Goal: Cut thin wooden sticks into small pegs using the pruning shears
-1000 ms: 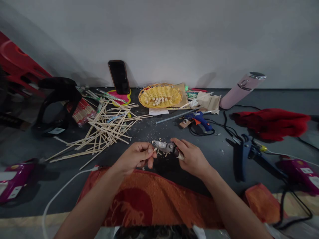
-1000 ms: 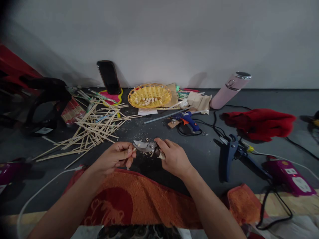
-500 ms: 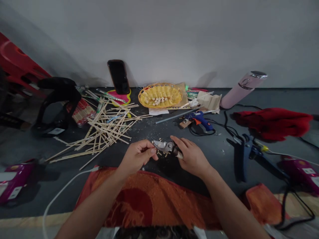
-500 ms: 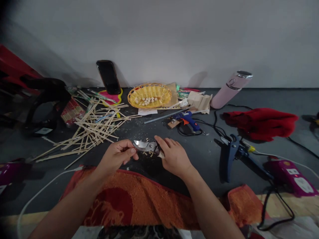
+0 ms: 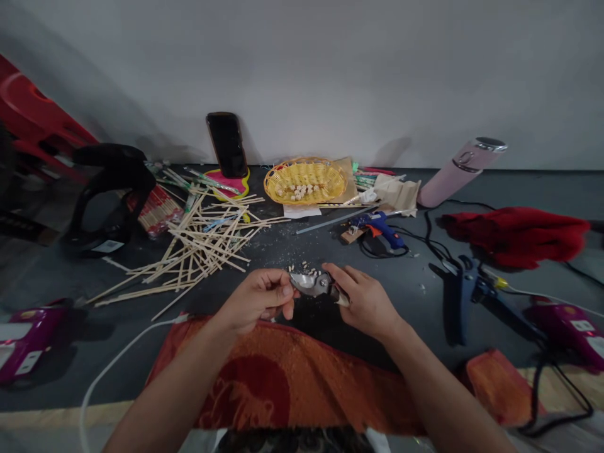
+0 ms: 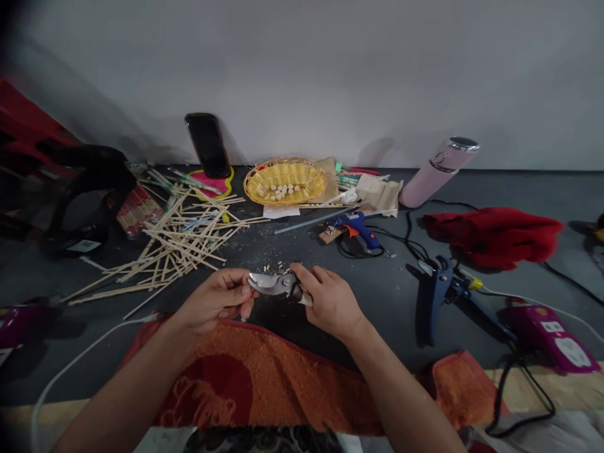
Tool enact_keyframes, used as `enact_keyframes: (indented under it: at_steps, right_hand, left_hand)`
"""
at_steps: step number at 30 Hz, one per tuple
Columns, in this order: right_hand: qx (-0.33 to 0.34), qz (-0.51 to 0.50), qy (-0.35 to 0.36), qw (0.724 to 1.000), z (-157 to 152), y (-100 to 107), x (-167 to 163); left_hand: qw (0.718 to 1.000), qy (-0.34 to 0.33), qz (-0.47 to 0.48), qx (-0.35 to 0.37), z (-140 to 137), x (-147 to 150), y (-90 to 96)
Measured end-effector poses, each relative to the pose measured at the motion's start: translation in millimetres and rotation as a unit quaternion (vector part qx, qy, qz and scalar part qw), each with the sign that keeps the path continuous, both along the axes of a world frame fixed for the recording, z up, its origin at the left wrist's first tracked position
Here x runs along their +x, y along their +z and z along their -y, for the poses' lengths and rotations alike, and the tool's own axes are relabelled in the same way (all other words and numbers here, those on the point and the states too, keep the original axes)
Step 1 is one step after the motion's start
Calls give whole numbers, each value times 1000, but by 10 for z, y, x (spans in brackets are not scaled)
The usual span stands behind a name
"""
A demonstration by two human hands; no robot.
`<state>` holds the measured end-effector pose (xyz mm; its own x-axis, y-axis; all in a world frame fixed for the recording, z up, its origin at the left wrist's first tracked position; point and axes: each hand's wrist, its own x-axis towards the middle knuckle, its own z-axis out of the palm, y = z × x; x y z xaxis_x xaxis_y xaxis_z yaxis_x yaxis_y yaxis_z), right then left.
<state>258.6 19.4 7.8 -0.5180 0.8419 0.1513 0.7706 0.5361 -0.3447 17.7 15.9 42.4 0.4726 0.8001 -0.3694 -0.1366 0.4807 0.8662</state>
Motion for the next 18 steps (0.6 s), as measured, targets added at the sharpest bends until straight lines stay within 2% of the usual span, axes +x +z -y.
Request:
enact_keyframes:
  at_steps: [5, 11, 18]
  right_hand:
    - [-3, -1, 4, 1000, -20, -10, 2]
    - [2, -14, 43, 999, -62, -41, 43]
    - [-6, -9, 18, 1000, -17, 3, 31]
  left_hand:
    - [1000, 9, -5, 18, -7, -3, -32]
    - [997, -74, -4, -30, -9, -31, -32]
    - [997, -54, 10, -45, -14, -40, -8]
